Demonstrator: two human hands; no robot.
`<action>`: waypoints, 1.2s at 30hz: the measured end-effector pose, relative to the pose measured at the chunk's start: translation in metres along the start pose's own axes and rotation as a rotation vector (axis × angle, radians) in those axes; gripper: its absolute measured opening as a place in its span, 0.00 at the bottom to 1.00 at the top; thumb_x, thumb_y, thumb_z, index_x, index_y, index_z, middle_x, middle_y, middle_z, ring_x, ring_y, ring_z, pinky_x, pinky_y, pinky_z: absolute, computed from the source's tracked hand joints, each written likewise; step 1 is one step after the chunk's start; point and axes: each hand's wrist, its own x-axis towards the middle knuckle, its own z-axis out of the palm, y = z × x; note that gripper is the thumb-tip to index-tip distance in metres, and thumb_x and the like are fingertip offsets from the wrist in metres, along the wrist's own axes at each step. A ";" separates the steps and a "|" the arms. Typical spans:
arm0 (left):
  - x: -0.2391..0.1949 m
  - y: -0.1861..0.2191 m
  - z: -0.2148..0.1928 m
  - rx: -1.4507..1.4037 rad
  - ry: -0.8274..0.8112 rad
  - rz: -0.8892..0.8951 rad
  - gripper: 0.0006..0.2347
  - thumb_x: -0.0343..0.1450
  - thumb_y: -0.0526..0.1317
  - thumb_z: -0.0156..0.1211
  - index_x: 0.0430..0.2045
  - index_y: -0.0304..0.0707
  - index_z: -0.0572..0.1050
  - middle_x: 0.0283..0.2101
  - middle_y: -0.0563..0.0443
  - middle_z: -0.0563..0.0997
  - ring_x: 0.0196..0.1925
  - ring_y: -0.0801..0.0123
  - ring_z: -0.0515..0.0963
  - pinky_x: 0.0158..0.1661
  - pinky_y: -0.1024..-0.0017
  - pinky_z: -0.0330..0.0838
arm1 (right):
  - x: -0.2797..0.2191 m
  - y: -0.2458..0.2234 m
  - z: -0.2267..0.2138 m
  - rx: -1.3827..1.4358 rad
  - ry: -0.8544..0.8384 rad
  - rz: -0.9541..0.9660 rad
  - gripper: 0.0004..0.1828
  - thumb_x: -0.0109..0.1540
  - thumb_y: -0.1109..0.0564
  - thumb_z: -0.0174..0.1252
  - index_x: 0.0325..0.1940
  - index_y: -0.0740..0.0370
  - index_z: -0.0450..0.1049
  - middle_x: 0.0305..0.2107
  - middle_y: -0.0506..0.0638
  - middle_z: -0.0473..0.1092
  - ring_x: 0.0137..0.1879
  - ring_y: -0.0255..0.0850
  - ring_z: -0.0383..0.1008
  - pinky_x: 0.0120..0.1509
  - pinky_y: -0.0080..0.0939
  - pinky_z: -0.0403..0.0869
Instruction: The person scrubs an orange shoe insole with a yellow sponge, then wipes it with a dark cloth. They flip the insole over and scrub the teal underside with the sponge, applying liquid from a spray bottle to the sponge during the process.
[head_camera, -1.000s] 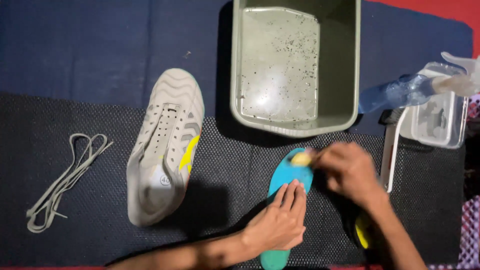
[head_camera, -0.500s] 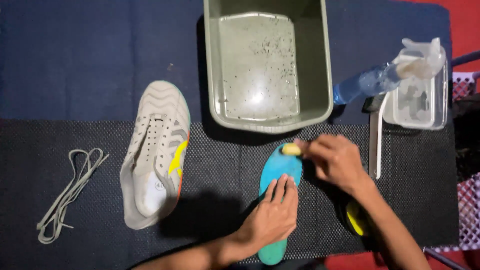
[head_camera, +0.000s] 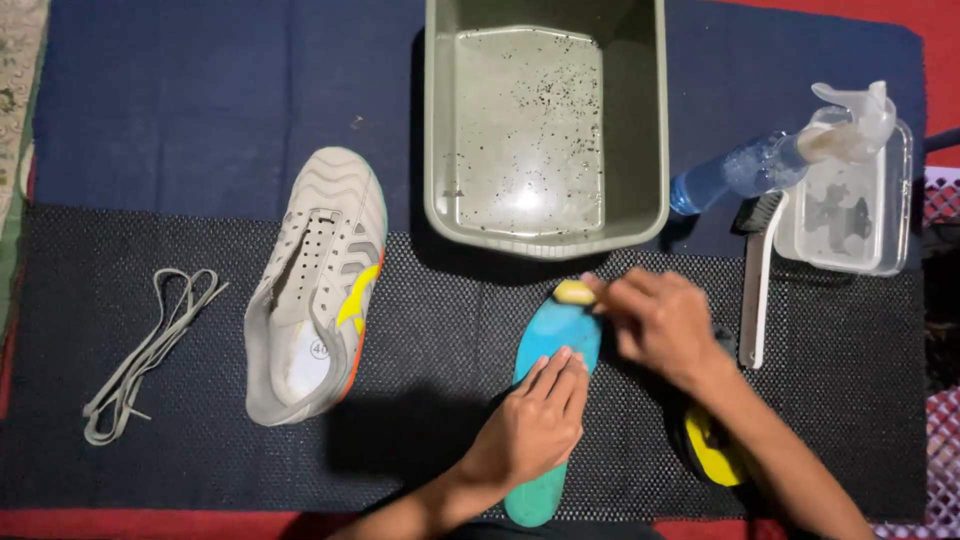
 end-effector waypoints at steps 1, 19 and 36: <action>0.001 0.001 0.000 -0.003 0.002 0.006 0.20 0.70 0.38 0.48 0.54 0.25 0.74 0.55 0.42 0.80 0.64 0.56 0.77 0.63 0.64 0.70 | -0.003 -0.010 0.000 -0.005 0.001 0.005 0.05 0.55 0.59 0.55 0.31 0.47 0.73 0.23 0.41 0.69 0.22 0.37 0.64 0.26 0.41 0.66; -0.001 -0.023 0.021 0.137 0.032 0.225 0.16 0.72 0.36 0.48 0.49 0.26 0.78 0.50 0.42 0.83 0.56 0.56 0.82 0.52 0.70 0.75 | -0.001 -0.014 -0.008 0.189 -0.101 -0.104 0.16 0.44 0.61 0.53 0.30 0.44 0.78 0.30 0.40 0.75 0.31 0.38 0.75 0.34 0.40 0.75; -0.001 -0.046 0.017 -0.089 0.224 0.337 0.13 0.70 0.42 0.61 0.40 0.29 0.81 0.44 0.46 0.84 0.53 0.60 0.83 0.45 0.73 0.79 | -0.013 -0.004 -0.016 0.094 -0.039 -0.115 0.17 0.47 0.61 0.56 0.34 0.41 0.78 0.31 0.40 0.74 0.32 0.42 0.74 0.36 0.44 0.73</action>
